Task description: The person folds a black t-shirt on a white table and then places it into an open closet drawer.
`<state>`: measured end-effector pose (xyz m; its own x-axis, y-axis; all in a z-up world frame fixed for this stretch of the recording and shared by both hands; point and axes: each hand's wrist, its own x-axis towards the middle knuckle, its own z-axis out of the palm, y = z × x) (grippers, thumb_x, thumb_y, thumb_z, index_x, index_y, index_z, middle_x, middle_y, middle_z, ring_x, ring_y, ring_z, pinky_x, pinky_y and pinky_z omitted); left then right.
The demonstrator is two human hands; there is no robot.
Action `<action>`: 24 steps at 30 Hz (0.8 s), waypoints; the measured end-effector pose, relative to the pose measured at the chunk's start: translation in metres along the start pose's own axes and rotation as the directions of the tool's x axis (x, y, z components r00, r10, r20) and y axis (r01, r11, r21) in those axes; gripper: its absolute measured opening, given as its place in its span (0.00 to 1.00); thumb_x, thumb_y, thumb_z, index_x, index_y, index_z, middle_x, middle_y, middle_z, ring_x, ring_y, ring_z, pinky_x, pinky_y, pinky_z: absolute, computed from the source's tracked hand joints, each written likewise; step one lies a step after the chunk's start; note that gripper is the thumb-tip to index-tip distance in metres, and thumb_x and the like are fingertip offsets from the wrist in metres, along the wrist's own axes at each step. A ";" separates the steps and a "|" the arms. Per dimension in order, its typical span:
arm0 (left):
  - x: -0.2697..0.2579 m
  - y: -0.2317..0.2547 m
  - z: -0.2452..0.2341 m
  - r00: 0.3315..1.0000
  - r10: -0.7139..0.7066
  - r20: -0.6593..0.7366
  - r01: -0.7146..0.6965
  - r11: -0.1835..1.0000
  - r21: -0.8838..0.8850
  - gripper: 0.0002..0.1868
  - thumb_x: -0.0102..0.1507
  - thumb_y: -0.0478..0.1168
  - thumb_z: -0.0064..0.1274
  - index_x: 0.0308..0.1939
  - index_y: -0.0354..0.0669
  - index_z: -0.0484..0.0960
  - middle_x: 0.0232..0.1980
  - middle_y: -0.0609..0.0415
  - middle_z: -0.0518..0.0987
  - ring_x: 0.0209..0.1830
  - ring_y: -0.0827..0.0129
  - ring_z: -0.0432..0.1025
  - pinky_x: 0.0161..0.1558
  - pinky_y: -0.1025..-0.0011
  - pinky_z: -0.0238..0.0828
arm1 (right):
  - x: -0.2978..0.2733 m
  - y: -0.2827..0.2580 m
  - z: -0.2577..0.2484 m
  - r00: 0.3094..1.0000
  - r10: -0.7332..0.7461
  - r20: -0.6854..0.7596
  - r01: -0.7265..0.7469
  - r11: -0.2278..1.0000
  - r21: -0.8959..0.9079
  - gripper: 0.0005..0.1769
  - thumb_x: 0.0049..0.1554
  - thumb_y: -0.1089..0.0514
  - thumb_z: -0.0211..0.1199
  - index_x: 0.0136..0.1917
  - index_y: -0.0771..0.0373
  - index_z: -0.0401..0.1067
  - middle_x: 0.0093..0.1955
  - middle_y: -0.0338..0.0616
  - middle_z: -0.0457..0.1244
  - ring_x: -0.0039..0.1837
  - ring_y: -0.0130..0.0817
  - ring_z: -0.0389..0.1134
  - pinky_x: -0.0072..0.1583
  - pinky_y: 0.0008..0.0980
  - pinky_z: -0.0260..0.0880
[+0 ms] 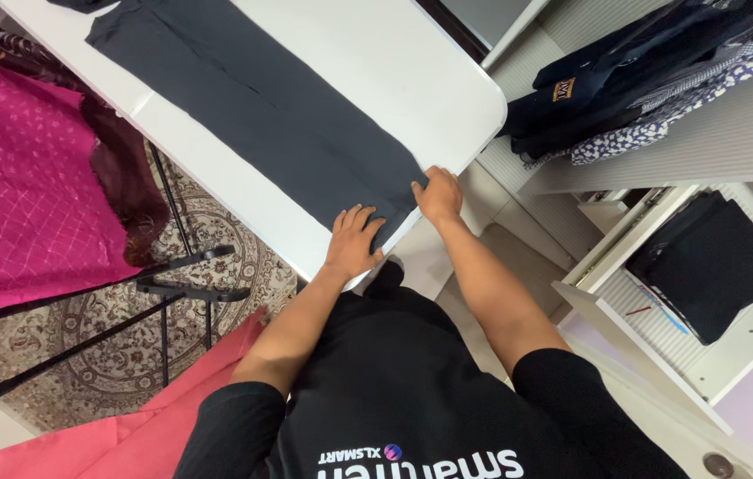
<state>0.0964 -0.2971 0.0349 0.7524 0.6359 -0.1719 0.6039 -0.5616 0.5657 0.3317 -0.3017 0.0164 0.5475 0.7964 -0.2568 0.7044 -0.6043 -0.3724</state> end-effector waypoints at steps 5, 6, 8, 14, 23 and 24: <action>0.004 0.004 -0.004 0.996 0.002 -0.092 0.000 1.000 0.028 0.22 0.55 0.41 0.60 0.53 0.45 0.81 0.70 0.50 0.70 0.76 0.53 0.57 0.75 0.51 0.47 | 0.010 0.018 0.010 1.000 -0.013 0.009 0.010 0.954 0.299 0.16 0.56 0.54 0.70 0.52 0.64 0.72 0.44 0.54 0.70 0.46 0.45 0.72 0.52 0.43 0.72; 0.007 0.006 -0.007 0.997 -0.026 -0.067 0.027 1.000 0.009 0.19 0.56 0.40 0.59 0.51 0.44 0.81 0.66 0.50 0.72 0.74 0.55 0.59 0.72 0.52 0.51 | 0.012 0.019 0.013 0.999 0.014 0.044 -0.031 0.911 0.412 0.16 0.56 0.56 0.70 0.51 0.65 0.69 0.42 0.54 0.69 0.41 0.43 0.72 0.45 0.39 0.72; 0.013 0.010 -0.014 0.998 -0.054 -0.041 0.054 0.998 -0.011 0.16 0.56 0.38 0.58 0.48 0.44 0.82 0.63 0.51 0.74 0.71 0.56 0.61 0.69 0.53 0.55 | 0.015 0.020 0.013 0.996 0.035 0.082 -0.072 0.853 0.516 0.16 0.56 0.58 0.70 0.51 0.66 0.67 0.39 0.54 0.67 0.36 0.40 0.71 0.39 0.35 0.72; 0.026 0.007 0.001 0.977 -0.200 -0.069 0.178 0.953 -0.243 0.10 0.61 0.33 0.51 0.47 0.42 0.80 0.49 0.47 0.82 0.55 0.52 0.73 0.63 0.56 0.64 | 0.010 0.026 0.000 0.997 0.032 0.067 -0.073 0.576 0.814 0.16 0.55 0.67 0.70 0.52 0.68 0.65 0.46 0.48 0.64 0.40 0.31 0.70 0.35 0.30 0.76; 0.036 0.047 0.010 0.988 -0.129 -0.090 0.071 0.874 -0.480 0.27 0.53 0.34 0.58 0.56 0.37 0.72 0.49 0.35 0.79 0.53 0.41 0.73 0.54 0.54 0.68 | 0.001 0.052 -0.034 0.999 -0.020 -0.047 0.051 0.505 0.861 0.27 0.52 0.72 0.65 0.62 0.63 0.61 0.50 0.48 0.68 0.41 0.31 0.70 0.34 0.28 0.67; 0.034 0.054 0.009 0.992 -0.102 -0.071 0.054 0.868 -0.494 0.25 0.55 0.35 0.57 0.57 0.39 0.73 0.49 0.36 0.80 0.52 0.42 0.74 0.54 0.54 0.69 | -0.003 0.056 -0.038 0.999 -0.007 -0.047 0.044 0.506 0.861 0.27 0.52 0.72 0.65 0.62 0.63 0.61 0.49 0.48 0.68 0.40 0.31 0.70 0.34 0.28 0.67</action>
<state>0.1566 -0.3105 0.0524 0.6658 0.7262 -0.1709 0.4344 -0.1911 0.8802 0.3871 -0.3391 0.0304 0.5630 0.7989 -0.2118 -0.0083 -0.2508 -0.9680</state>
